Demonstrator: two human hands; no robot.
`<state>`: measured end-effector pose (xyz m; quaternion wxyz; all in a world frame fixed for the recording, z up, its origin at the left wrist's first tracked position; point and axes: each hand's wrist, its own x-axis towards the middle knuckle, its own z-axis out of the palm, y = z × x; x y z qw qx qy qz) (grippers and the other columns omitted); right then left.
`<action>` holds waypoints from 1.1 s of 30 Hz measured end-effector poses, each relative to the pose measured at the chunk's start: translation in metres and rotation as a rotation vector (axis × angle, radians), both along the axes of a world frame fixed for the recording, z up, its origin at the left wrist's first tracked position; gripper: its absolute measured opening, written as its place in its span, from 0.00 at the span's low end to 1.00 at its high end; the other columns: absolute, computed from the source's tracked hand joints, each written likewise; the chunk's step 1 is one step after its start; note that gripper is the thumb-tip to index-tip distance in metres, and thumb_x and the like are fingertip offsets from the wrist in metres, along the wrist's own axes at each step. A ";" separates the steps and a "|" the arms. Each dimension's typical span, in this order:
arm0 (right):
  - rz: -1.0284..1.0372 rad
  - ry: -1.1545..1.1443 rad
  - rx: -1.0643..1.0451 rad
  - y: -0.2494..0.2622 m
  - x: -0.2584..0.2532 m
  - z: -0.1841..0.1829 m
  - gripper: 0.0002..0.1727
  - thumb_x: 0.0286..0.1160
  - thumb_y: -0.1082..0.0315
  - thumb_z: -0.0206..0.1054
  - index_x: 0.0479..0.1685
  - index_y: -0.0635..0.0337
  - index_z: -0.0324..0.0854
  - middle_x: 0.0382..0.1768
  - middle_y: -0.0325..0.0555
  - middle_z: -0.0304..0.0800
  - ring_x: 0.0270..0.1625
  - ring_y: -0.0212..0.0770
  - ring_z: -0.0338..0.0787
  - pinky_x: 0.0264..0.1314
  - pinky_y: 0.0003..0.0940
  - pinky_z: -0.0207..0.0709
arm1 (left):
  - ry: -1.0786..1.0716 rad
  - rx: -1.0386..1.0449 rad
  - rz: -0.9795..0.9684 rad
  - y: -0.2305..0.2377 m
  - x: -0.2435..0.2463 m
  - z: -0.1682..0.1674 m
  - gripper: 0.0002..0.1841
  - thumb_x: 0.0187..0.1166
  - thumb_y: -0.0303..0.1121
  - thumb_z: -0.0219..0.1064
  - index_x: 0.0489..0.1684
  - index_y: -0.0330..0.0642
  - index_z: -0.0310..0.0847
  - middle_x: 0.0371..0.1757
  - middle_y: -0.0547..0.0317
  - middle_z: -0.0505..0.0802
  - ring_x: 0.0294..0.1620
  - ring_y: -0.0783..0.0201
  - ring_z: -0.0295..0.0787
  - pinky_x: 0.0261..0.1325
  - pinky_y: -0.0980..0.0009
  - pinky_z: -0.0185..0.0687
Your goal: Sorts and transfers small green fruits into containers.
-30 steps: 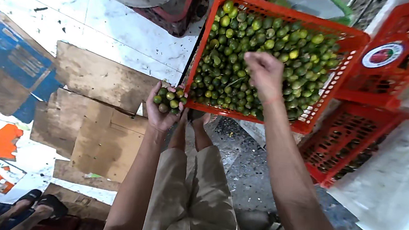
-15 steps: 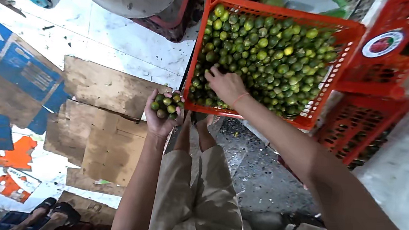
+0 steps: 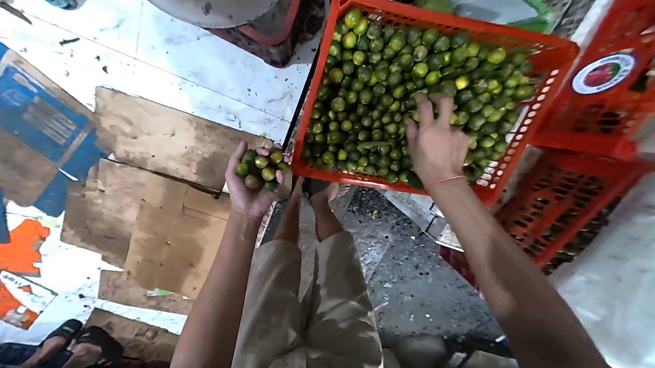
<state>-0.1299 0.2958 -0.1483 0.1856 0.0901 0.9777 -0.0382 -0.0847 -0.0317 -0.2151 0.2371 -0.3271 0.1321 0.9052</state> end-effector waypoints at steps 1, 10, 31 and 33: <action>-0.024 0.006 -0.035 -0.012 -0.002 -0.002 0.24 0.89 0.58 0.58 0.81 0.54 0.73 0.76 0.62 0.75 0.37 0.67 0.92 0.35 0.64 0.85 | -0.006 0.001 0.002 0.000 0.000 -0.001 0.30 0.86 0.60 0.49 0.43 0.43 0.87 0.57 0.44 0.92 0.51 0.53 0.94 0.40 0.64 0.91; -0.199 -0.378 -0.240 -0.074 -0.054 -0.057 0.23 0.82 0.46 0.64 0.58 0.55 0.90 0.57 0.56 0.93 0.62 0.59 0.90 0.59 0.63 0.81 | -0.016 -0.012 -0.017 0.004 0.002 0.004 0.29 0.84 0.61 0.51 0.41 0.45 0.88 0.57 0.45 0.93 0.51 0.53 0.95 0.38 0.65 0.91; -1.376 0.363 -1.981 0.007 0.080 -0.011 0.26 0.87 0.45 0.40 0.62 0.42 0.82 0.53 0.42 0.91 0.37 0.36 0.91 0.27 0.25 0.83 | -0.103 0.017 -0.207 0.052 0.032 0.010 0.30 0.86 0.61 0.49 0.42 0.44 0.88 0.46 0.45 0.94 0.39 0.54 0.94 0.36 0.61 0.91; -1.421 0.470 -2.009 -0.008 0.093 -0.005 0.24 0.87 0.45 0.47 0.56 0.45 0.85 0.52 0.45 0.94 0.45 0.41 0.96 0.39 0.34 0.91 | -0.151 -0.002 -0.250 0.064 0.041 0.011 0.31 0.86 0.60 0.48 0.42 0.42 0.88 0.45 0.43 0.93 0.39 0.52 0.93 0.37 0.60 0.92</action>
